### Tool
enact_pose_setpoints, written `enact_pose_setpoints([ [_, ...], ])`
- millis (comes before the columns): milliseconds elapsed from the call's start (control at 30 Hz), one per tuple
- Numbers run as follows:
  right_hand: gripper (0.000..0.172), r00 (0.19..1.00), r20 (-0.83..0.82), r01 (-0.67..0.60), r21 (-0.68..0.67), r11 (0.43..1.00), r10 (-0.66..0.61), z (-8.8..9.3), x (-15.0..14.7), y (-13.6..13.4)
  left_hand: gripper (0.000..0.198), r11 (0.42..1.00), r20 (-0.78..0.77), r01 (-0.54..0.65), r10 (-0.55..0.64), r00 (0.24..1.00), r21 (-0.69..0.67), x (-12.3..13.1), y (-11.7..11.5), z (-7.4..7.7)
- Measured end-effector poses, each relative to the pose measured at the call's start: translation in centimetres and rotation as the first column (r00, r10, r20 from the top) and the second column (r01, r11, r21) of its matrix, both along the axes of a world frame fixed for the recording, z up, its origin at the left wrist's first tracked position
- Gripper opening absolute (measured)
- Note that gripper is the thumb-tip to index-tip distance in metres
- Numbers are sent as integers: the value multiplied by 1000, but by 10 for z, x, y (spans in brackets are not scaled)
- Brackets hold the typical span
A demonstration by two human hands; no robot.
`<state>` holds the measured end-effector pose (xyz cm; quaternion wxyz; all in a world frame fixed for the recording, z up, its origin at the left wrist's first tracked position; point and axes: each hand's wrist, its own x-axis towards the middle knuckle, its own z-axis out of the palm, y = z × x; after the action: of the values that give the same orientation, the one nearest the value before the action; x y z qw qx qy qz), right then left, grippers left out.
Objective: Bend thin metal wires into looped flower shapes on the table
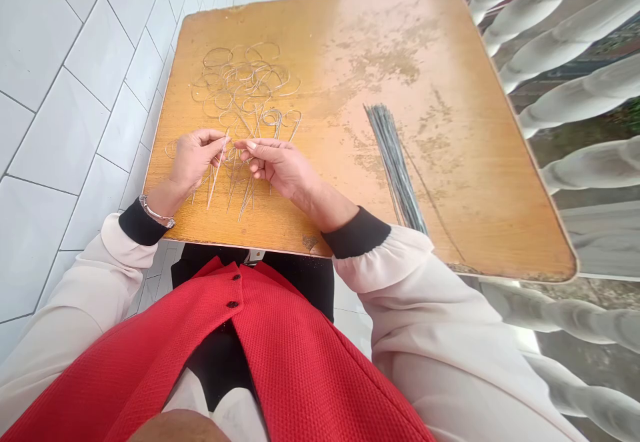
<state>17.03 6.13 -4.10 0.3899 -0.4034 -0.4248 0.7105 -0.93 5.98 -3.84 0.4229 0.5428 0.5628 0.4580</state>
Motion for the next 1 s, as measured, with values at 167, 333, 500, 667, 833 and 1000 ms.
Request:
enact_pose_setpoints([
  [167,14,998,54,-33,16,999,32,-2,-2,-2,14,988,-234,-49,82,969,143,-4,7,-10],
  [333,17,993,102,-60,67,996,53,-5,-3,-2,14,952,-437,-19,157,886,305,-8,9,-18],
  [500,21,989,148,-23,90,996,10,-6,-6,-2,22,955,-503,16,142,853,297,-5,1,-10],
  [667,30,961,268,13,185,983,-63,-4,-10,-5,28,978,-432,-5,97,897,209,2,-7,3],
  [833,32,814,530,-45,463,885,-236,-6,-10,-6,30,982,-442,28,59,895,188,4,-12,6],
  [1000,38,706,628,-126,565,816,-327,-12,-11,-4,28,974,-484,52,63,873,221,5,-12,4],
])
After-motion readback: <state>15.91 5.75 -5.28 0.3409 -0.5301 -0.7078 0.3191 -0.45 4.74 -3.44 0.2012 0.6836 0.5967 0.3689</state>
